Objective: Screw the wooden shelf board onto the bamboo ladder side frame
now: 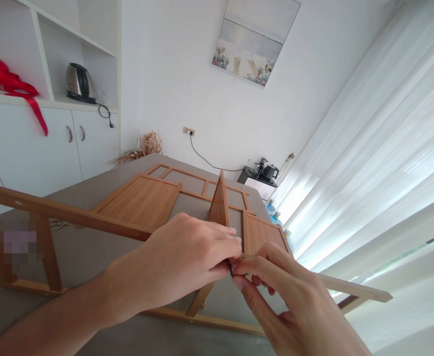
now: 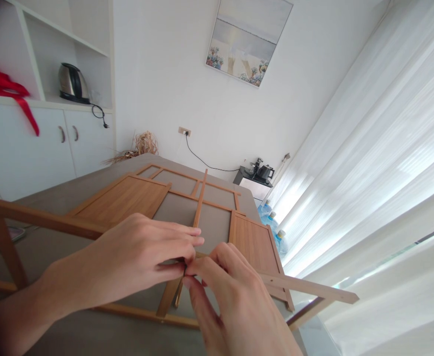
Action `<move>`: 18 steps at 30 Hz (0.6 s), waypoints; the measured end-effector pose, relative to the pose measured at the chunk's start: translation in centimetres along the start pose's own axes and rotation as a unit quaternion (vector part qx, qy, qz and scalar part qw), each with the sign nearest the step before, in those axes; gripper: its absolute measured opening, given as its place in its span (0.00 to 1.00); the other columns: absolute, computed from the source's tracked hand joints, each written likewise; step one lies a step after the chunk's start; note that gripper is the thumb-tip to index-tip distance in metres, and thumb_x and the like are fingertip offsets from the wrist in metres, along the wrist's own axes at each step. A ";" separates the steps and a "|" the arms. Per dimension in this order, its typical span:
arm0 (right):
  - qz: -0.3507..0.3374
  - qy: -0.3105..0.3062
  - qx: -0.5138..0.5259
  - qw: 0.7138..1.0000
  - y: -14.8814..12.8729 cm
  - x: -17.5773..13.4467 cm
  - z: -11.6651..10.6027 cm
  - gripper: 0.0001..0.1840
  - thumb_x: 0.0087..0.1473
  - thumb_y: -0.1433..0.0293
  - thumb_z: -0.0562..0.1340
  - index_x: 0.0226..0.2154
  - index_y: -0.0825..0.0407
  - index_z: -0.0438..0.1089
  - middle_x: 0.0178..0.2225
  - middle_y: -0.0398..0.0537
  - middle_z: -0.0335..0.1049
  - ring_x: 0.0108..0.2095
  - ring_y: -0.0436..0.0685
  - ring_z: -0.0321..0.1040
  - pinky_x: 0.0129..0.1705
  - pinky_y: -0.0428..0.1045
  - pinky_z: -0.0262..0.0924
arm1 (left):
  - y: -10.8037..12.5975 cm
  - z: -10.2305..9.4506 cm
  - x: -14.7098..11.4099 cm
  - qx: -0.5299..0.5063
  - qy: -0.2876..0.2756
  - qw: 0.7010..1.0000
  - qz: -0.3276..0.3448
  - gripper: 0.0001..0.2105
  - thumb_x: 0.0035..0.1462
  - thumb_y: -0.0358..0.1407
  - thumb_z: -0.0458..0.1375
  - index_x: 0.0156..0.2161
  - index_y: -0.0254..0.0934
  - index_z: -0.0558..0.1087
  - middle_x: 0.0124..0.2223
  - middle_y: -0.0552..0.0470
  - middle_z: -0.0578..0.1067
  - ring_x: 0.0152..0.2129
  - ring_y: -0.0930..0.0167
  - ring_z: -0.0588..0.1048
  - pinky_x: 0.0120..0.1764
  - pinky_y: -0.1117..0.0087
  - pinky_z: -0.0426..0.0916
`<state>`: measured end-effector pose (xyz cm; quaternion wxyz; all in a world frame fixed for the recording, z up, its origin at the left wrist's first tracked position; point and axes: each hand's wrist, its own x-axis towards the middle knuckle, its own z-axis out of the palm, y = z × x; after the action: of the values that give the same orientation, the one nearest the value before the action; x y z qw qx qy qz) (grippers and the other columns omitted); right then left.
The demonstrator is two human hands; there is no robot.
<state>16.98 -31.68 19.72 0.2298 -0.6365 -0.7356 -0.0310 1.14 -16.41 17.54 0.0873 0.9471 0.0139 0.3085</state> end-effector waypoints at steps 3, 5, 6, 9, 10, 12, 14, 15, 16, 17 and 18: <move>0.005 0.013 -0.008 1.000 -0.1 0.0 0.1 0.08 0.63 0.74 0.57 0.38 0.47 0.71 0.33 0.44 0.68 0.32 0.50 0.70 0.32 0.44 0.66 | 0.0 0.0 0.0 0.005 0.005 1.000 -0.003 0.07 0.66 0.35 0.57 0.33 0.40 0.72 0.42 0.55 0.81 0.44 0.70 0.80 0.42 0.76 0.71; 0.005 0.022 -0.011 1.000 -0.1 0.0 0.2 0.08 0.63 0.74 0.58 0.38 0.47 0.71 0.33 0.44 0.69 0.33 0.51 0.71 0.32 0.44 0.67 | 0.1 0.0 0.0 0.009 0.011 1.000 -0.001 0.06 0.65 0.34 0.58 0.34 0.40 0.73 0.41 0.54 0.81 0.43 0.70 0.80 0.43 0.76 0.71; 0.005 0.025 -0.011 1.000 -0.1 -0.1 0.2 0.08 0.63 0.74 0.58 0.39 0.47 0.72 0.33 0.44 0.69 0.33 0.51 0.71 0.32 0.44 0.67 | 0.1 0.0 0.0 0.010 0.013 1.000 0.000 0.06 0.64 0.34 0.58 0.34 0.40 0.73 0.41 0.54 0.81 0.43 0.70 0.80 0.43 0.76 0.71; 0.009 0.027 -0.010 1.000 0.0 -0.1 0.1 0.07 0.64 0.71 0.58 0.39 0.46 0.72 0.32 0.45 0.71 0.32 0.52 0.72 0.31 0.44 0.68 | 0.1 -0.1 0.0 0.010 0.015 1.000 0.007 0.05 0.63 0.33 0.59 0.35 0.40 0.74 0.41 0.53 0.81 0.43 0.70 0.80 0.44 0.76 0.71; 0.011 0.028 -0.009 1.000 0.1 -0.2 0.1 0.07 0.64 0.70 0.59 0.40 0.46 0.72 0.33 0.45 0.71 0.32 0.52 0.72 0.31 0.44 0.69 | 0.1 -0.1 -0.1 0.009 0.014 1.000 0.008 0.05 0.63 0.33 0.59 0.35 0.40 0.74 0.41 0.53 0.81 0.43 0.70 0.80 0.45 0.76 0.71; 0.010 0.031 -0.005 0.999 0.2 -0.2 -0.1 0.07 0.64 0.69 0.59 0.41 0.46 0.73 0.34 0.46 0.71 0.33 0.52 0.73 0.32 0.44 0.69 | 0.1 -0.3 -0.1 0.005 0.010 1.000 0.009 0.05 0.62 0.31 0.59 0.34 0.40 0.74 0.41 0.54 0.81 0.42 0.70 0.80 0.45 0.76 0.72; 0.009 0.037 0.003 0.999 0.2 -0.2 -0.2 0.07 0.64 0.69 0.59 0.41 0.46 0.74 0.34 0.46 0.71 0.34 0.52 0.72 0.34 0.44 0.70 | 0.1 -0.5 -0.1 -0.002 0.008 1.000 0.010 0.05 0.61 0.29 0.58 0.34 0.40 0.74 0.42 0.54 0.81 0.42 0.70 0.80 0.45 0.76 0.72; 0.010 0.042 0.007 0.999 0.3 -0.2 -0.3 0.08 0.64 0.69 0.60 0.41 0.45 0.75 0.34 0.46 0.70 0.34 0.52 0.72 0.34 0.44 0.70 | 0.0 -0.6 -0.1 -0.004 0.008 1.000 0.011 0.05 0.61 0.29 0.58 0.34 0.41 0.74 0.42 0.54 0.81 0.42 0.70 0.80 0.45 0.76 0.72; 0.012 0.046 0.010 0.999 0.3 -0.2 -0.3 0.08 0.64 0.69 0.60 0.41 0.45 0.75 0.34 0.46 0.70 0.33 0.52 0.72 0.34 0.44 0.70 | 0.0 -0.6 -0.1 -0.007 0.007 1.000 0.011 0.06 0.61 0.29 0.58 0.35 0.41 0.75 0.42 0.54 0.81 0.42 0.70 0.80 0.45 0.76 0.72; 0.015 0.049 0.010 0.999 0.3 -0.3 -0.3 0.08 0.63 0.69 0.60 0.41 0.45 0.76 0.33 0.45 0.70 0.33 0.52 0.72 0.33 0.44 0.70 | 0.0 -0.7 -0.1 -0.009 0.007 1.000 0.012 0.06 0.61 0.28 0.58 0.35 0.41 0.75 0.43 0.54 0.81 0.42 0.70 0.80 0.45 0.76 0.72; 0.020 0.051 0.009 0.998 0.4 -0.3 -0.4 0.08 0.63 0.69 0.61 0.41 0.45 0.76 0.33 0.45 0.69 0.32 0.51 0.72 0.31 0.43 0.69 | 0.0 -0.7 -0.1 -0.010 0.007 1.000 0.011 0.06 0.60 0.28 0.58 0.35 0.41 0.75 0.43 0.54 0.81 0.42 0.70 0.80 0.45 0.76 0.72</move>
<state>17.50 -32.04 19.82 0.2737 -0.6466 -0.7102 -0.0521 0.61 -16.34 18.06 0.0937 0.9441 0.0009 0.3160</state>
